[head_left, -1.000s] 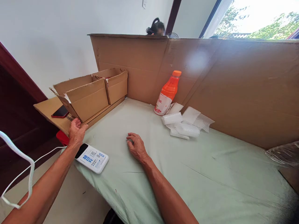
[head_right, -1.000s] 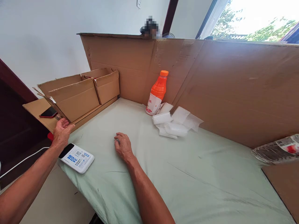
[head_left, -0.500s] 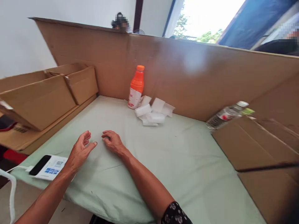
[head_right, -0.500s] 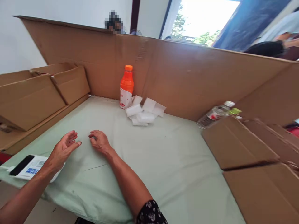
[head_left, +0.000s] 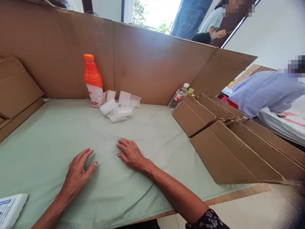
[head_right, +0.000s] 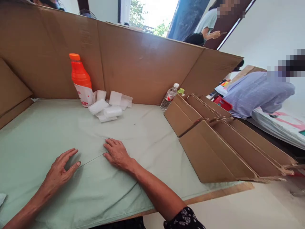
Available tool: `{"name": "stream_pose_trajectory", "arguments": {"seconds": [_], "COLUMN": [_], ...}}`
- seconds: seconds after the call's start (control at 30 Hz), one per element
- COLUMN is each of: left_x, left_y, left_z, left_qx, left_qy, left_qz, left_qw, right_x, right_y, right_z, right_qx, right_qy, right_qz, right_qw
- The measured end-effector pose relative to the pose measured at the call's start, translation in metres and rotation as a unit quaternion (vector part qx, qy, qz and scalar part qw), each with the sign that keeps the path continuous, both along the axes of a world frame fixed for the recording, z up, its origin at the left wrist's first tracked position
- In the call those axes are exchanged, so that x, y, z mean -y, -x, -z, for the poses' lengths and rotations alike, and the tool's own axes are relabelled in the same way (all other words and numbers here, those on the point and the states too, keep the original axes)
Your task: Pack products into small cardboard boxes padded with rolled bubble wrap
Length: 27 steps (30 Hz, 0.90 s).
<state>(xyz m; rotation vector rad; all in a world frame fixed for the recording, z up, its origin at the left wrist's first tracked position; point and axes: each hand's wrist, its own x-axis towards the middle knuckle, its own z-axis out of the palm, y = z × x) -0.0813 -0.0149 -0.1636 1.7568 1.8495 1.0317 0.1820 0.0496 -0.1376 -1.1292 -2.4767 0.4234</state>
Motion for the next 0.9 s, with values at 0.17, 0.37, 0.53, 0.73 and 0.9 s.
{"name": "stream_pose_trajectory", "arguments": {"seconds": [0.17,0.37,0.53,0.73,0.9], "left_x": [-0.010,-0.010,-0.009,-0.010,-0.008], "left_y": [-0.044,-0.098,-0.100,-0.096,-0.096], "left_z": [0.012,0.012,0.013,0.015,0.016], "left_qx": [-0.090,-0.156,-0.172,-0.171,-0.171], "left_qy": [-0.067,-0.121,-0.134,-0.136,-0.139], "left_qz": [0.093,0.200,0.224,0.223,0.227], "left_qw": [0.989,0.960,0.950,0.950,0.949], "right_x": [0.025,0.050,0.060,0.071,0.085], "right_y": [-0.069,-0.152,-0.208,-0.258,-0.264], "right_z": [-0.006,-0.036,-0.081,-0.095,-0.090], "right_qx": [0.020,0.105,0.185,0.266,0.288], "right_qy": [-0.002,-0.099,-0.238,-0.247,-0.244], "right_qz": [0.111,0.248,0.356,0.454,0.430], "right_qw": [0.994,0.958,0.885,0.813,0.820]}}
